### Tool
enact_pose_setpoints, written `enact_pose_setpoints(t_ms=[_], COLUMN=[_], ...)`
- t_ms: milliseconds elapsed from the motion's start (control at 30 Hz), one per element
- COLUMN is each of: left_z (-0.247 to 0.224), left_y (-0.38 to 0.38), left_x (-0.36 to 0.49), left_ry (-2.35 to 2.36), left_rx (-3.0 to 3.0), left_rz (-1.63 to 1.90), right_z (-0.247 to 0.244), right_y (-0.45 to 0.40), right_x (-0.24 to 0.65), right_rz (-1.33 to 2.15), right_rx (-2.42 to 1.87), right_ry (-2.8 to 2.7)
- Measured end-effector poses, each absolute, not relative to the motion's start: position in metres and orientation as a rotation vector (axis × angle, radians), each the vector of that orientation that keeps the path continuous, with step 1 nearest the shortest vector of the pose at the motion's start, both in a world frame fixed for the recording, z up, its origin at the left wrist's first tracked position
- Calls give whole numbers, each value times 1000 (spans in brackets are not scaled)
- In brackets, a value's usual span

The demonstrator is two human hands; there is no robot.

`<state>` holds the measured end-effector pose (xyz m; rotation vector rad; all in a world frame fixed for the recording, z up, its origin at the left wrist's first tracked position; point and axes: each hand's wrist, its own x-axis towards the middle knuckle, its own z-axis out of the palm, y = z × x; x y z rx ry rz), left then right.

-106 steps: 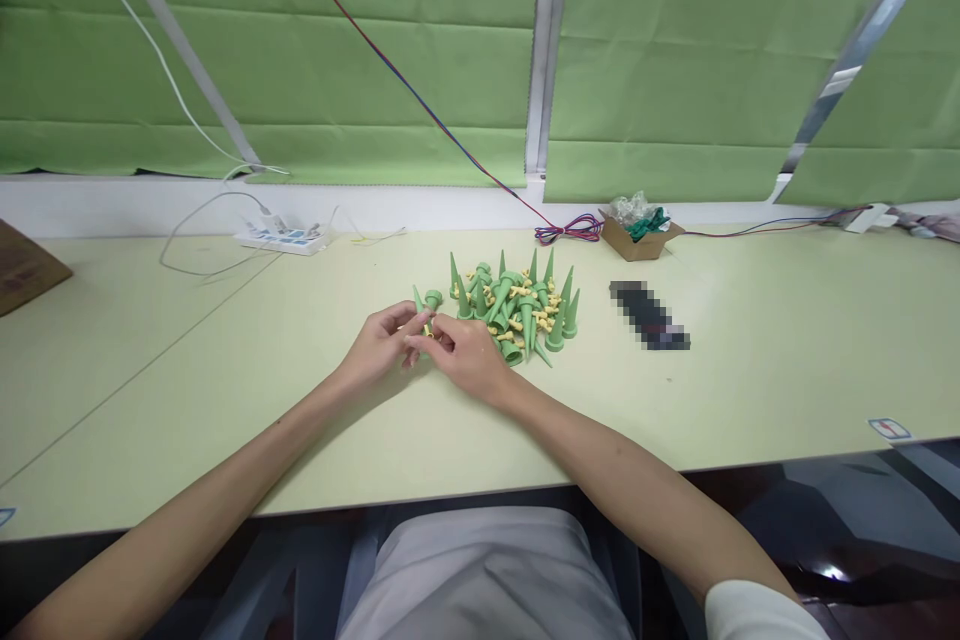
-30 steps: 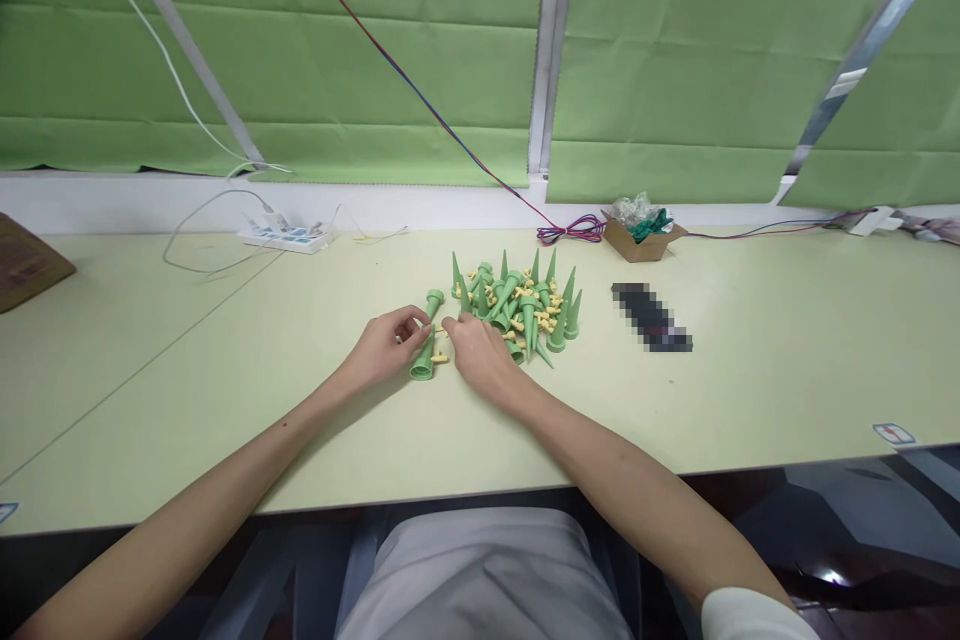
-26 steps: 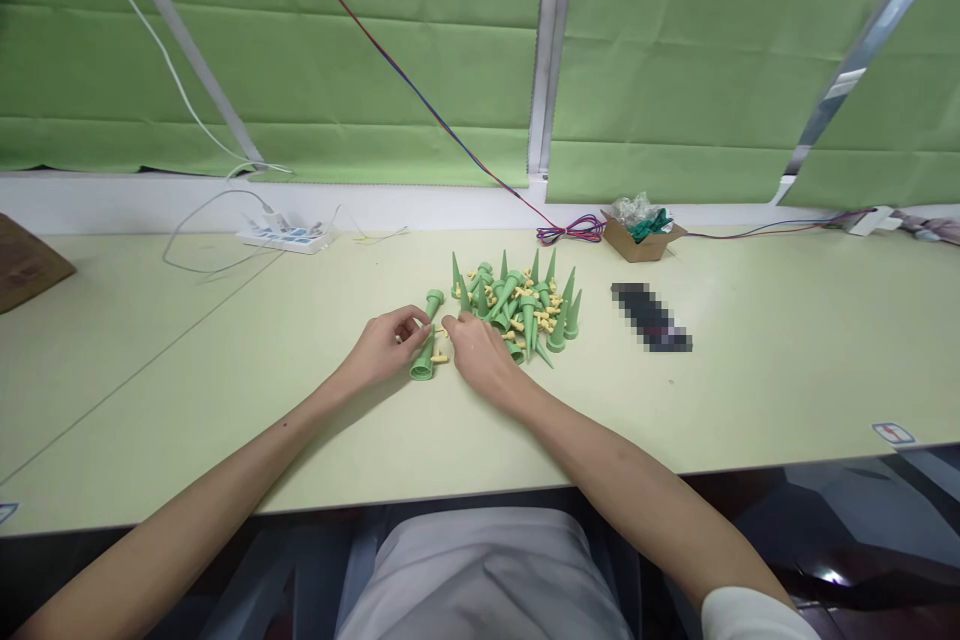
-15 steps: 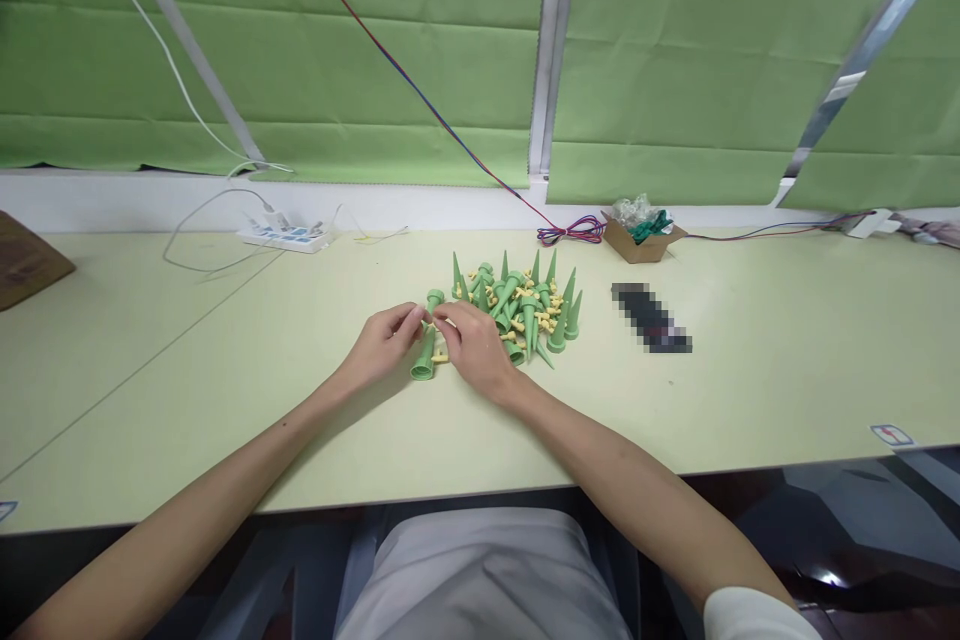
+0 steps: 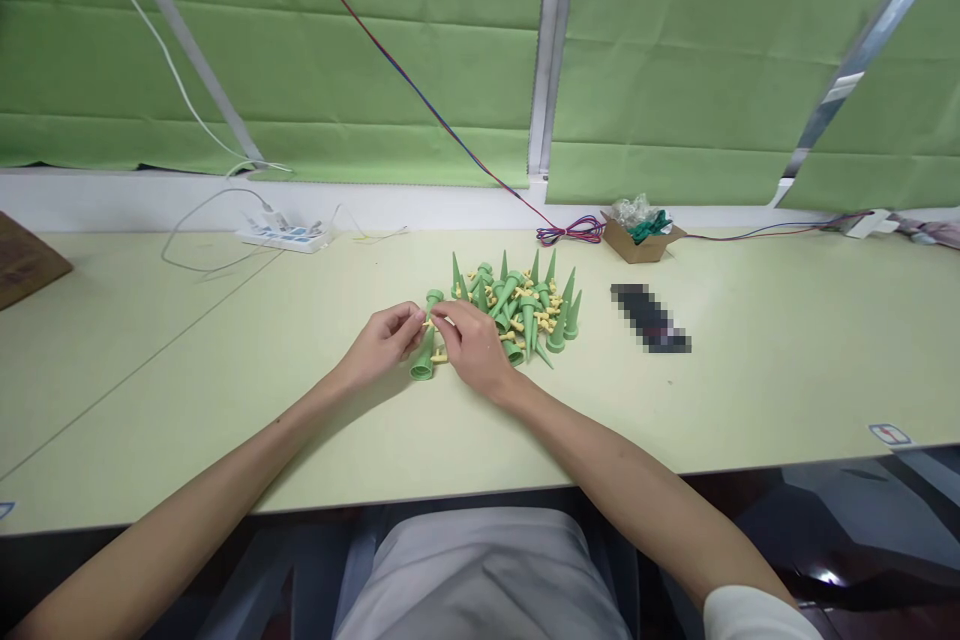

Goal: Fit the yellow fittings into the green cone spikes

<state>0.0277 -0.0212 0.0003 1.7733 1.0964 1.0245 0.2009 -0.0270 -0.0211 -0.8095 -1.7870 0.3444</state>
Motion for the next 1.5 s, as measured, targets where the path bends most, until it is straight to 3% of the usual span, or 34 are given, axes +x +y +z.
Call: enact_pose_setpoints(t_ms=[1000,1500], left_z=[3,-4], left_y=[-21,-21], left_x=[28,25], left_ry=[1344,1377], left_rx=[1944,2185], left_rz=[1049,735], right_z=[-21,-21], right_y=[-26,-25], right_x=[203,204], right_rz=[399,375], right_rx=[-994,-1032], right_ry=[-1821,-1790])
